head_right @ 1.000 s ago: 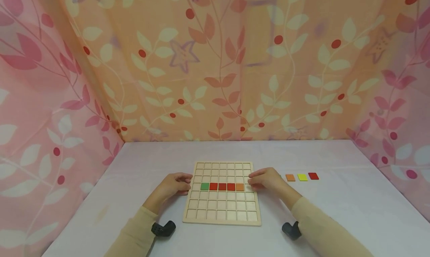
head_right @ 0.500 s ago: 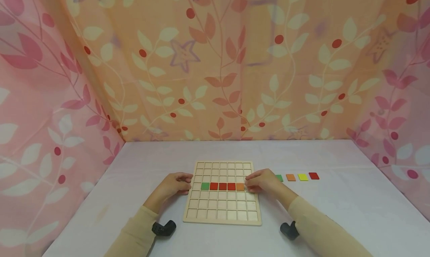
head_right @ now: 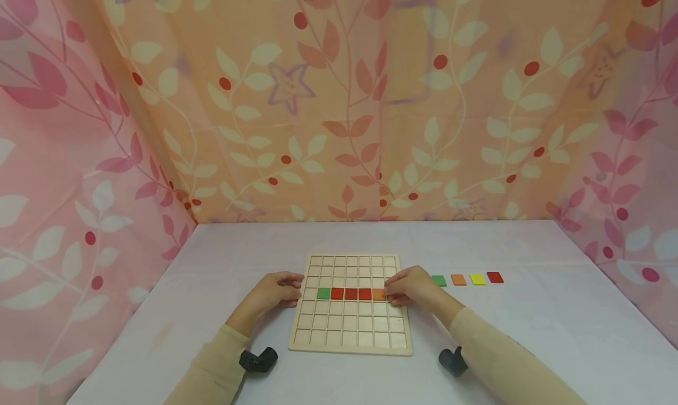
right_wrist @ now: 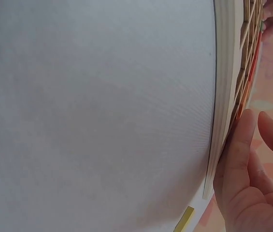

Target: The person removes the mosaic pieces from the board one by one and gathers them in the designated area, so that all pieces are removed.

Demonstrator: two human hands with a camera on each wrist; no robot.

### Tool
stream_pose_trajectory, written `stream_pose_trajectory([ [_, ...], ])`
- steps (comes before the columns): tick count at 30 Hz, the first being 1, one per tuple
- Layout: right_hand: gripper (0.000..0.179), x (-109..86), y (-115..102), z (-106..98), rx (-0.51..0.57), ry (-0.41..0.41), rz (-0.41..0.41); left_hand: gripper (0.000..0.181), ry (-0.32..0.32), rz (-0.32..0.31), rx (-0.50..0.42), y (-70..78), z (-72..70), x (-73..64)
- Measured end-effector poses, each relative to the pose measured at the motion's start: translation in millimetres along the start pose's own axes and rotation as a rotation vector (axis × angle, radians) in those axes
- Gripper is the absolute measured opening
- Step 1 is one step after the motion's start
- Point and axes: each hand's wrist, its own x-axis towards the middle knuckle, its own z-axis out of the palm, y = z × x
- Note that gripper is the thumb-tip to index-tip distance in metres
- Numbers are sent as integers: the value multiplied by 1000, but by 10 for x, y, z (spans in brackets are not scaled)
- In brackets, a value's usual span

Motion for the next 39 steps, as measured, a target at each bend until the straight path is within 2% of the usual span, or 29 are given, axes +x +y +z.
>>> stream_pose_trajectory([
  [9, 29, 3, -25, 21, -18, 3, 16, 40, 10, -8, 27, 17, -3, -22],
  [20, 27, 21, -4, 27, -41, 3, 16, 41, 1, -5, 10, 15, 2, -8],
  [32, 21, 52, 11, 46, -42, 39, 27, 40, 6, -10, 13, 6, 4, -1],
  [39, 18, 73, 40, 51, -28, 93, 25, 39, 4, -9, 25, 12, 0, -10],
])
